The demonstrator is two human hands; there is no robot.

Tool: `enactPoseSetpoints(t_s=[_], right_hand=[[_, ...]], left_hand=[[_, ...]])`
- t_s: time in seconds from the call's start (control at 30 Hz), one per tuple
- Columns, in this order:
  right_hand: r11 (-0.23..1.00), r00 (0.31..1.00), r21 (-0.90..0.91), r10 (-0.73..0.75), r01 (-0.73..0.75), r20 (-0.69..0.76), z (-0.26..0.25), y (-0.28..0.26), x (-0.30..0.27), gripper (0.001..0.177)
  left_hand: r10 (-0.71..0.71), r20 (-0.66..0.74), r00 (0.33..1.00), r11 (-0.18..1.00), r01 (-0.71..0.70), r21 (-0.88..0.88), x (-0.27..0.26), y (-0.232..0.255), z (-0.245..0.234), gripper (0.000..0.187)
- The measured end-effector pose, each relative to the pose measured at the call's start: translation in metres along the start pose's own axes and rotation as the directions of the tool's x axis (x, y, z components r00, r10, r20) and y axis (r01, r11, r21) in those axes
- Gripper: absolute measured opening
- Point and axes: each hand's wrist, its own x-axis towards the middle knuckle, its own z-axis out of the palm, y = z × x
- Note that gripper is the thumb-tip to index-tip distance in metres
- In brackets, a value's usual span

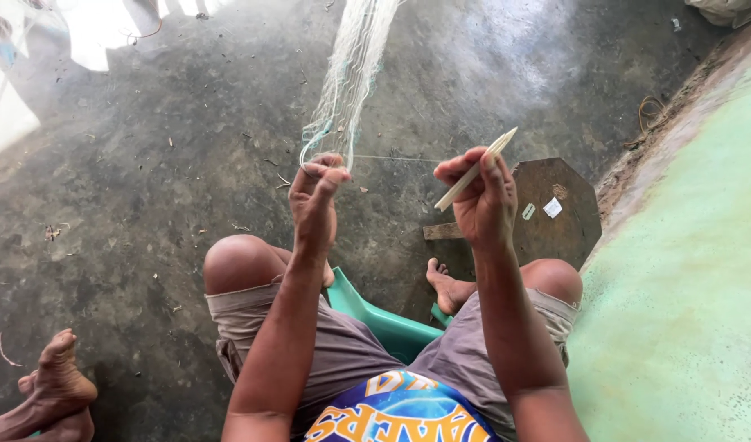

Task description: Repairing a fishing net using a shuttle tool to weave and knot the mesh

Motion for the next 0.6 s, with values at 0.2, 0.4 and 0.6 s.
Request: enactPoseSetpoints(t_s=[0.2,0.4,0.6], right_hand=[[0.999,0.998,-0.017,0.037,-0.036,0.041,-0.015,0.016,-0.017,0.027],[0.997,0.995,0.037,0.058,-0.061,0.08,-0.007,0.025,-0.025,0.028],[0.998,0.996,-0.046,0.049,-0.045,0.074,-0.006,0.013,-0.024,0.03]], left_hand=[[0.446,0.092,0.89,0.875,-0.455,0.165,0.031,0.024,-0.005,0.018],[0.328,0.043,0.944,0.939,-0.321,-0.121,0.036,0.027,-0.01,0.012],[0.02,0.074,0.997,0.933,0.008,-0.36,0.024,0.008,-0.025,0.006]])
